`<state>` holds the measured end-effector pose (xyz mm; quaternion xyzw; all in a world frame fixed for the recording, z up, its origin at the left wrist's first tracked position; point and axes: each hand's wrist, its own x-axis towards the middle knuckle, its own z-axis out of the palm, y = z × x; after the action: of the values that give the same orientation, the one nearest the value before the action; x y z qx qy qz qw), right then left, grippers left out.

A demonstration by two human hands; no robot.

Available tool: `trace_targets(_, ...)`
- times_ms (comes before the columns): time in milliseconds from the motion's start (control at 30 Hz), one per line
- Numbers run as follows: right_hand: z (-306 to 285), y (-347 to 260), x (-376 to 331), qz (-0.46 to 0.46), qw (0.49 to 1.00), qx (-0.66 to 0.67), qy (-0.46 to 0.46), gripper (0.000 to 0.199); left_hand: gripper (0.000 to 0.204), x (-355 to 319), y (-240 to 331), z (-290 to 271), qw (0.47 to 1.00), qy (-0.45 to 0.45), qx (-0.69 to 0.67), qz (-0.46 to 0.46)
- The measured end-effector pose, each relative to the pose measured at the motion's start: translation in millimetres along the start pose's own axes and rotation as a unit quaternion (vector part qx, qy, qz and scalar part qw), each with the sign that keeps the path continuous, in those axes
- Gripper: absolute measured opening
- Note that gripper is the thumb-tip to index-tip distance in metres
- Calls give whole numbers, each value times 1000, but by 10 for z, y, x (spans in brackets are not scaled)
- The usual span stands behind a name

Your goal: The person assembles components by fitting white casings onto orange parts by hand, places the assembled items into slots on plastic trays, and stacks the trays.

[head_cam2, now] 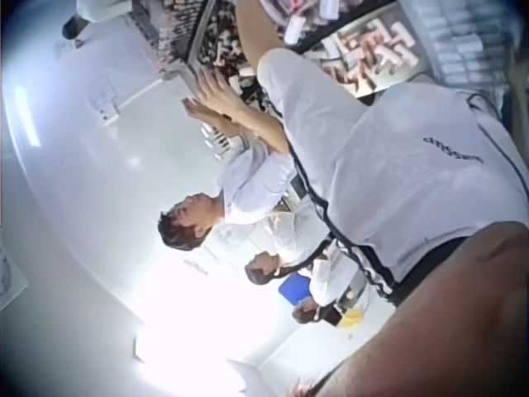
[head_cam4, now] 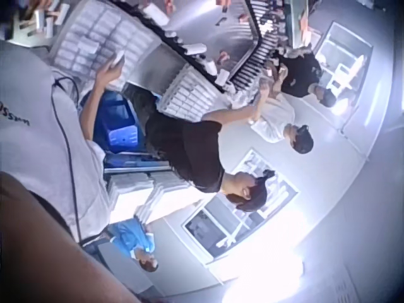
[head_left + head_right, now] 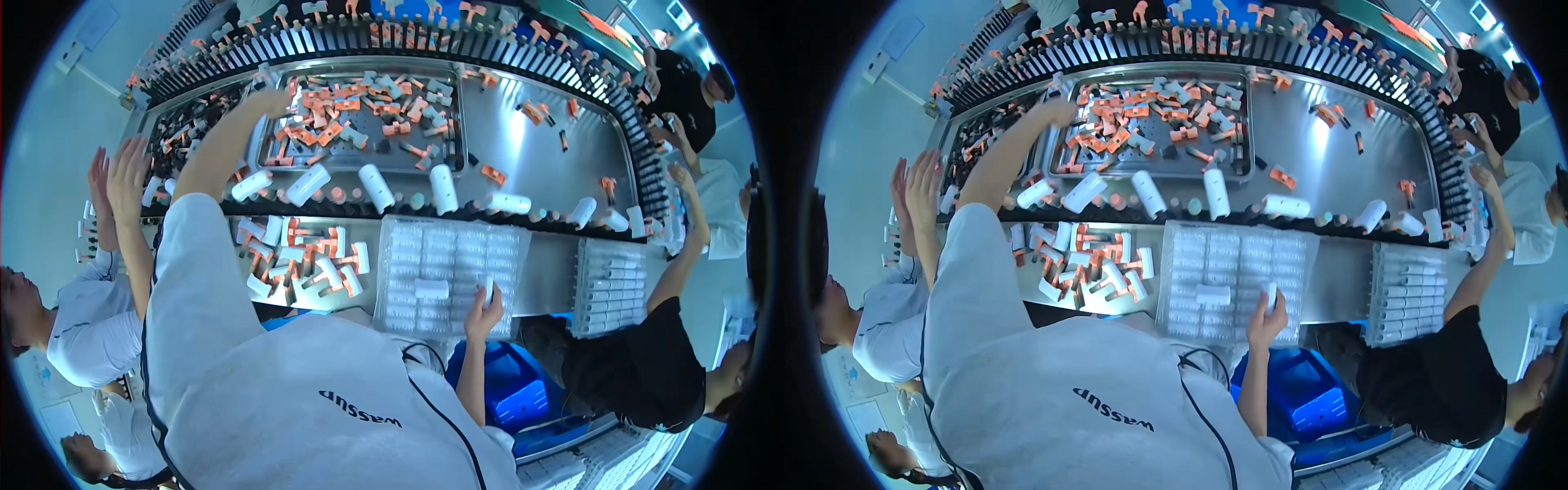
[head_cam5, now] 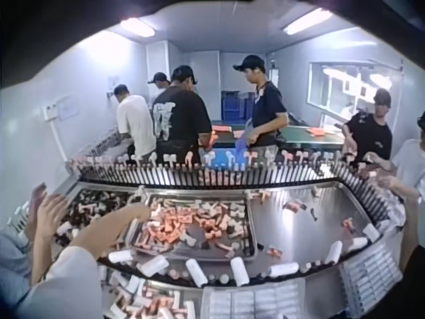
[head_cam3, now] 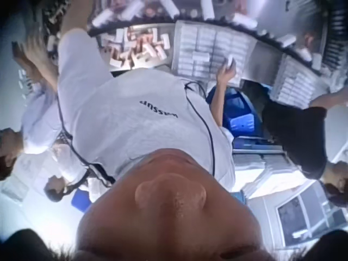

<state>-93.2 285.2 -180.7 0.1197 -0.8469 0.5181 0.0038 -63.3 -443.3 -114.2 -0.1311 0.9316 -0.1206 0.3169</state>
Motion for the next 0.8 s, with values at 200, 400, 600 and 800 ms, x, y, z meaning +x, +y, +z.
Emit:
trace_targets(200,13,26,-53,29,999,-13,32,33,28,270,63,1006,979,-126,-51,152)
trace_targets(400,3,-56,0,7,992,-105,67,33,30,9,208,1318,973,-68,-124,184)
trace_targets(600,35,-73,16,28,992,-98,77,32,27,43,-30,1111,962,3,-269,45)
trace_targets(800,62,-100,12,15,994,-85,61,34,29,-503,-172,78,845,383,-363,-81)
